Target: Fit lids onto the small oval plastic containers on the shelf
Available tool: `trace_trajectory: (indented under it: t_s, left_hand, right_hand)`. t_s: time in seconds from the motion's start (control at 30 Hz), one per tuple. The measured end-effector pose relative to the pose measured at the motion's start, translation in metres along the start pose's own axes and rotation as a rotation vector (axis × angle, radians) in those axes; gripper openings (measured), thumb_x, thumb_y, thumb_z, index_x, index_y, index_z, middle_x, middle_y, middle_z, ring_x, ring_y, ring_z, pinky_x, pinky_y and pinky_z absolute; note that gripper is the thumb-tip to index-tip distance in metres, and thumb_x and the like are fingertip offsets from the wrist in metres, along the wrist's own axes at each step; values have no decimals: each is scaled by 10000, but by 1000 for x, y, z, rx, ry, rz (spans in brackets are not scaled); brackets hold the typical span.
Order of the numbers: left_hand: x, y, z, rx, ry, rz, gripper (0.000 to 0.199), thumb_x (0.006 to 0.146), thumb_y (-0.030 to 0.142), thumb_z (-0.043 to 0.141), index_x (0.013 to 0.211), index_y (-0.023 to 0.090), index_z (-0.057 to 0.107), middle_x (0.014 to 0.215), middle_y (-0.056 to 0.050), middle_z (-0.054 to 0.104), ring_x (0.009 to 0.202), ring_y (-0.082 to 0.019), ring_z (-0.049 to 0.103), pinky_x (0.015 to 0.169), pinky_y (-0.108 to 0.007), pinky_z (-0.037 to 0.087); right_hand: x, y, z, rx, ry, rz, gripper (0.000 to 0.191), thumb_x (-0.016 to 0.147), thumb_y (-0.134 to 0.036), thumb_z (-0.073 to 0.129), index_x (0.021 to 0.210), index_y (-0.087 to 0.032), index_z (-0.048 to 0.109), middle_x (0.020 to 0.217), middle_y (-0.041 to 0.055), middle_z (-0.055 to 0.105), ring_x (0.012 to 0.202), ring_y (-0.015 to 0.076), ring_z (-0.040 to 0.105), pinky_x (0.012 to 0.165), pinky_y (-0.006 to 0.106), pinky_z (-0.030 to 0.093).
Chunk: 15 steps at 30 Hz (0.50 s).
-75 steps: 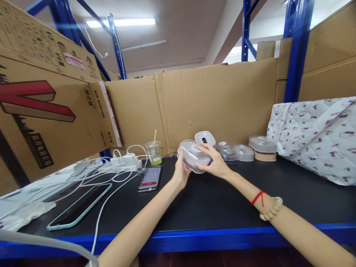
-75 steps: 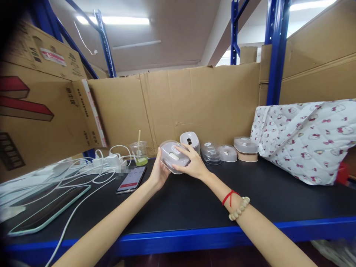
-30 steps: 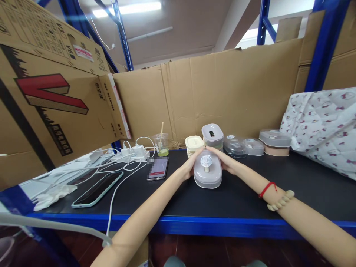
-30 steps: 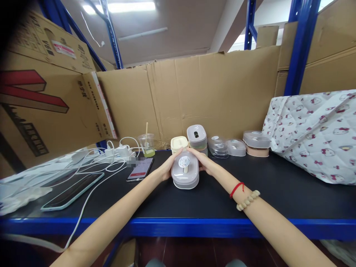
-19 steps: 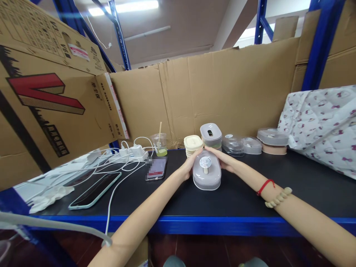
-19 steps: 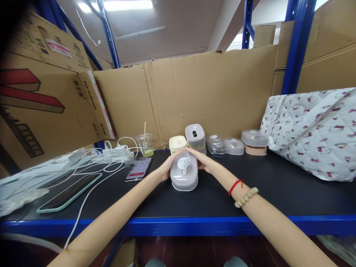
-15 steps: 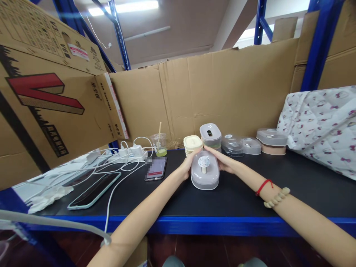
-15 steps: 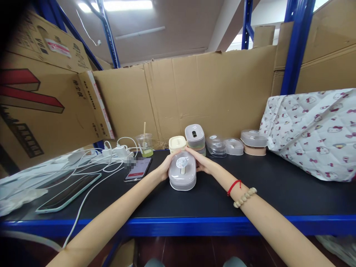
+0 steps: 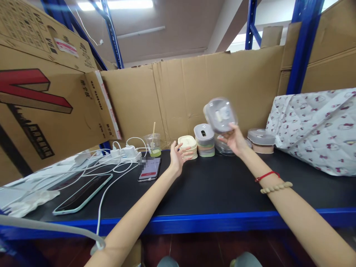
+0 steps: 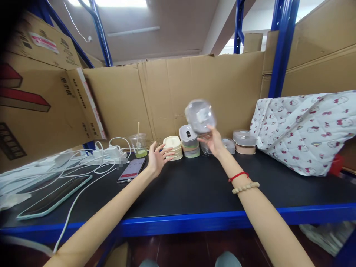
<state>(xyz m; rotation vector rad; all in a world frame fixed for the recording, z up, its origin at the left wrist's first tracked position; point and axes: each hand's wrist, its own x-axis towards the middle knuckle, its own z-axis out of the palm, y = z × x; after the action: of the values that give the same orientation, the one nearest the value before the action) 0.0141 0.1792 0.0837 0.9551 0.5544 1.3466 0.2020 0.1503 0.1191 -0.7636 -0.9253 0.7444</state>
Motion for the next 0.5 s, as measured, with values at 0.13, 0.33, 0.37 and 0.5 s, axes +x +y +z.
trace_trajectory:
  t_s: [0.13, 0.33, 0.37, 0.5]
  left_hand:
    - [3, -3, -3, 73, 56, -36, 334, 892, 302, 255, 1040, 106, 481, 619, -28, 588, 434, -115, 530, 438, -196, 384]
    - [5, -8, -3, 185, 42, -12, 177, 851, 225, 310, 852, 146, 469, 556, 12, 536, 386, -87, 472, 395, -174, 339]
    - [5, -8, -3, 202, 41, 0, 162, 845, 212, 318, 842, 150, 467, 557, 16, 532, 385, -83, 468, 391, -171, 334]
    - [6, -10, -5, 286, 36, 60, 119, 835, 185, 341, 823, 163, 457, 588, 24, 514, 402, -72, 454, 391, -166, 328]
  right_hand:
    - [17, -5, -38, 36, 448, -4, 463, 842, -454, 334, 1250, -243, 394, 1056, 39, 574, 721, 29, 568, 545, 126, 518]
    - [18, 0, -64, -197, 663, 127, 498, 805, -413, 481, 1263, -235, 401, 1233, 54, 489, 681, 3, 545, 502, 109, 509]
    - [18, 1, -64, -209, 659, 147, 513, 809, -415, 482, 1278, -229, 388, 1237, 60, 490, 681, 5, 548, 507, 116, 514]
    - [17, 4, -62, -337, 620, 192, 578, 800, -391, 533, 1316, -201, 353, 1187, 89, 520, 613, -8, 519, 523, 135, 509]
